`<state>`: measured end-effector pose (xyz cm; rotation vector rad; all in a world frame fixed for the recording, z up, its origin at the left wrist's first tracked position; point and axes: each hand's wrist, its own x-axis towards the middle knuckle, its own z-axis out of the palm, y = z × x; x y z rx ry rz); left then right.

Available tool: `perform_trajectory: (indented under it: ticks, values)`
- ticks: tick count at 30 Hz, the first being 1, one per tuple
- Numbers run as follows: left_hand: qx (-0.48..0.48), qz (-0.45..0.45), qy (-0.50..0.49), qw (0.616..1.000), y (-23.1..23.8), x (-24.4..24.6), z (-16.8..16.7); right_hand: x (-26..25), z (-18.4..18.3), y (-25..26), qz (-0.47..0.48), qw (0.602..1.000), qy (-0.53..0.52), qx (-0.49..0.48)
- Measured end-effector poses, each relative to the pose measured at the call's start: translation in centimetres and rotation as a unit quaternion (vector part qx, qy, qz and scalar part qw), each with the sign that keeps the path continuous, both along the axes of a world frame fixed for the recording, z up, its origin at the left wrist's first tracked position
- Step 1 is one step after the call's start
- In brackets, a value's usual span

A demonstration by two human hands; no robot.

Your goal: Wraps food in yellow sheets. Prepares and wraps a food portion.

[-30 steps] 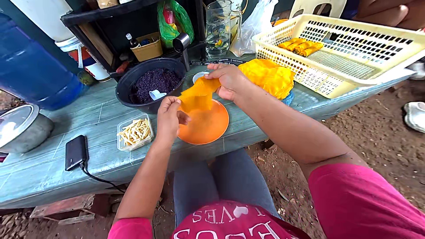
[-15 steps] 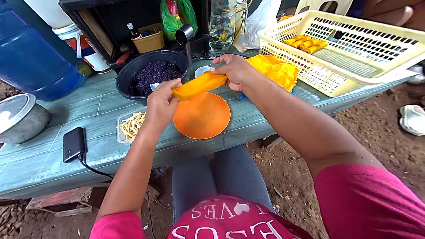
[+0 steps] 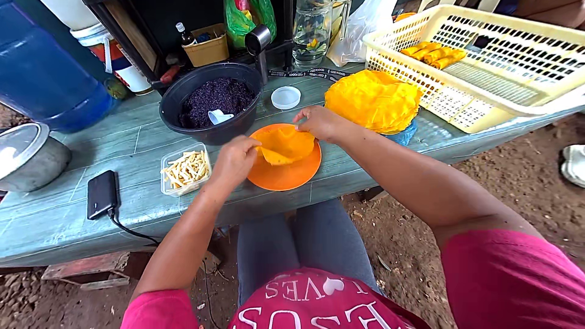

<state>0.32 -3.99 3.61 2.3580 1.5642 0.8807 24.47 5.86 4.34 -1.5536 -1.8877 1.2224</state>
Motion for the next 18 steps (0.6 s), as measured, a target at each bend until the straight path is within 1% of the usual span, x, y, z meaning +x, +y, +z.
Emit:
perform_trajectory:
  ticks: [2, 5, 7, 9, 13, 15, 18]
  values:
    - [0.002, 0.019, -0.012, 1.0, 1.2, -0.1, 2.4, -0.4, 1.0, 0.8, -0.029, 0.997, 0.065, 0.004]
    - [0.06, 0.027, -0.035, 0.997, 1.9, -0.2, 5.7, -0.5, 3.1, 1.5, -0.069, 0.984, 0.158, 0.031]
    - [0.1, 0.025, -0.036, 0.994, 1.5, -0.2, 6.6, -0.3, 3.6, 1.4, -0.077, 0.976, 0.198, 0.043]
    - [0.089, 0.018, -0.016, 0.996, 0.6, -0.3, 5.7, 0.1, 2.7, 0.7, -0.07, 0.979, 0.191, 0.026]
    - [-0.042, -0.005, 0.077, 0.996, -0.7, -0.4, 0.6, 0.7, -1.2, -0.2, -0.017, 0.996, 0.08, -0.043]
    - [-0.05, -0.033, 0.116, 0.991, -1.3, -0.5, -1.4, 0.8, -1.5, -0.4, 0.009, 0.999, 0.029, -0.036]
    - [-0.018, -0.06, 0.129, 0.99, -1.8, -0.4, -2.2, 0.7, -0.3, -0.8, 0.039, 0.997, -0.06, 0.008]
